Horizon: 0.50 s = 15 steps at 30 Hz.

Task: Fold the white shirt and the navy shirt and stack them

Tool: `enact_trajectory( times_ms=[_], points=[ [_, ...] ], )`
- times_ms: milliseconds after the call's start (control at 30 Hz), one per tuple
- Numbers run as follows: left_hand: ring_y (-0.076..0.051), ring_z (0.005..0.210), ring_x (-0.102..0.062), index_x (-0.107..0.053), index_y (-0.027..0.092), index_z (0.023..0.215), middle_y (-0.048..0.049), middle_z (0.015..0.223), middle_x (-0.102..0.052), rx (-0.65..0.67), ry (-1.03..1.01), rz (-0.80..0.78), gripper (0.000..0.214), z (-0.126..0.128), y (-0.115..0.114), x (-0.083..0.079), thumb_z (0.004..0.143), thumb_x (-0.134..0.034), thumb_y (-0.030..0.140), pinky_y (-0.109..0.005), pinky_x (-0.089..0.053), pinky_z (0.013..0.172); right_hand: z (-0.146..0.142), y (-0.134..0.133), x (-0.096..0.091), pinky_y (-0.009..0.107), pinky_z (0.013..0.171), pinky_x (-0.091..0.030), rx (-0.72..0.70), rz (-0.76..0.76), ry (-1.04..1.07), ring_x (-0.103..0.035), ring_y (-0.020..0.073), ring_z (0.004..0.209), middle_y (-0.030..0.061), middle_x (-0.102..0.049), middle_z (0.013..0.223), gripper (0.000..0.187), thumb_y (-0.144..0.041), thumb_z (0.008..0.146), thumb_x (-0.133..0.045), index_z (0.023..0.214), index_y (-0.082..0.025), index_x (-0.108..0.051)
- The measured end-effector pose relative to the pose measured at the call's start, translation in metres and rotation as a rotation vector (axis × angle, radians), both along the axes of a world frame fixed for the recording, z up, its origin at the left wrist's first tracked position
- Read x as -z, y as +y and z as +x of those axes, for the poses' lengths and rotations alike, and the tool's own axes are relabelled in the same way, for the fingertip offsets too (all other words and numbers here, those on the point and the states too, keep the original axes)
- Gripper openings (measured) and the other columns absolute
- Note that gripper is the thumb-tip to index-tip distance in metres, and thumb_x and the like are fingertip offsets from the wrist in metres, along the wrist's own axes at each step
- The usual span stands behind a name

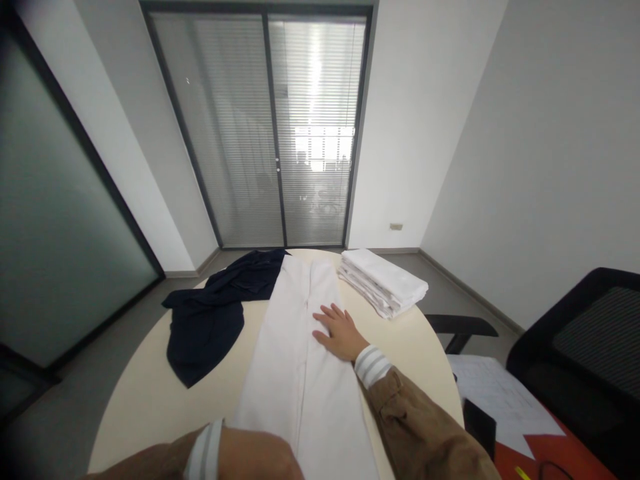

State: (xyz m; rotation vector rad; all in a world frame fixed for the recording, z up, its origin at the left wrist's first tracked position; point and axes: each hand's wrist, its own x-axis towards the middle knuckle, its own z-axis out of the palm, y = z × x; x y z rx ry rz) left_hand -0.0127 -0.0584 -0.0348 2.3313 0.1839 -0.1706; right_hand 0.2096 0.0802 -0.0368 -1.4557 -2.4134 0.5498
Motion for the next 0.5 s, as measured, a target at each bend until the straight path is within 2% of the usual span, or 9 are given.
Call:
enact_trajectory(
  times_ms=[67,100,167,233,267,333,367,500],
  points=[
    [-0.014,0.060,-0.061,-0.064,0.018,0.075,0.0004,0.067,-0.064,-0.072,-0.063,-0.032,0.004,-0.008,0.002,-0.012,0.078,-0.063,0.016,-0.021,-0.044,0.056,-0.001,-0.003,0.000,0.061,0.119,-0.012,0.007,-0.003,-0.026,-0.016,0.0338,0.151,0.0074,-0.032,0.161,0.058,-0.055,0.094,-0.049,0.146,-0.028,-0.049],
    [-0.013,0.061,-0.061,-0.068,0.018,0.084,0.0007,0.070,-0.065,-0.153,-0.103,-0.019,0.006,-0.015,0.004,-0.019,0.079,-0.064,0.018,-0.020,-0.046,0.059,-0.001,-0.005,-0.002,0.060,0.119,-0.013,0.012,-0.002,-0.034,-0.016,0.0339,0.151,0.0072,-0.032,0.161,0.058,-0.054,0.094,-0.049,0.146,-0.028,-0.049],
    [-0.013,0.062,-0.061,-0.071,0.020,0.097,-0.0002,0.077,-0.067,-0.398,-0.175,0.114,0.016,-0.032,0.014,-0.031,0.084,-0.064,0.025,-0.021,-0.049,0.064,-0.001,-0.009,-0.004,0.061,0.119,-0.013,0.013,-0.001,-0.052,-0.015,0.0350,0.151,0.0071,-0.031,0.161,0.058,-0.055,0.094,-0.049,0.146,-0.028,-0.049],
    [-0.015,0.072,-0.062,-0.068,0.019,0.099,-0.0037,0.088,-0.068,-0.626,-0.205,0.287,0.018,-0.054,0.028,-0.036,0.087,-0.055,0.019,-0.025,-0.051,0.072,0.000,-0.013,-0.005,0.062,0.118,-0.013,0.002,-0.003,-0.065,-0.013,0.0366,0.151,0.0070,-0.030,0.162,0.059,-0.055,0.095,-0.049,0.147,-0.029,-0.047],
    [-0.017,0.082,-0.064,-0.067,0.019,0.099,-0.0056,0.096,-0.068,-0.672,-0.218,0.359,0.021,-0.066,0.035,-0.035,0.086,-0.052,0.012,-0.028,-0.052,0.079,0.001,-0.014,-0.004,0.064,0.117,-0.013,-0.010,-0.004,-0.069,-0.013,0.0374,0.151,0.0069,-0.029,0.162,0.059,-0.055,0.095,-0.048,0.148,-0.030,-0.047],
    [-0.021,0.107,-0.061,-0.067,0.020,0.100,-0.0084,0.116,-0.065,-0.676,-0.257,0.439,0.032,-0.087,0.049,-0.028,0.081,-0.048,0.004,-0.034,-0.050,0.094,0.003,-0.018,-0.003,0.066,0.116,-0.015,-0.045,0.009,-0.066,-0.013,0.0384,0.151,0.0074,-0.031,0.161,0.056,-0.054,0.096,-0.047,0.147,-0.031,-0.047],
    [-0.022,0.113,-0.059,-0.067,0.020,0.102,-0.0082,0.120,-0.064,-0.675,-0.276,0.434,0.036,-0.096,0.054,-0.022,0.079,-0.047,0.001,-0.035,-0.048,0.098,0.003,-0.019,-0.002,0.066,0.115,-0.017,-0.064,0.036,-0.056,-0.015,0.0384,0.150,0.0085,-0.034,0.159,0.054,-0.052,0.096,-0.048,0.145,-0.030,-0.049],
    [-0.022,0.133,-0.048,-0.065,0.022,0.118,-0.0081,0.139,-0.056,-0.625,-0.302,0.338,0.055,-0.116,0.058,-0.003,0.075,-0.042,-0.004,-0.041,-0.039,0.114,0.005,-0.029,-0.006,0.054,0.110,-0.035,-0.135,0.239,0.053,-0.040,0.0325,0.135,0.0149,-0.056,0.132,0.033,-0.037,0.092,-0.057,0.120,-0.021,-0.065]
  ],
)
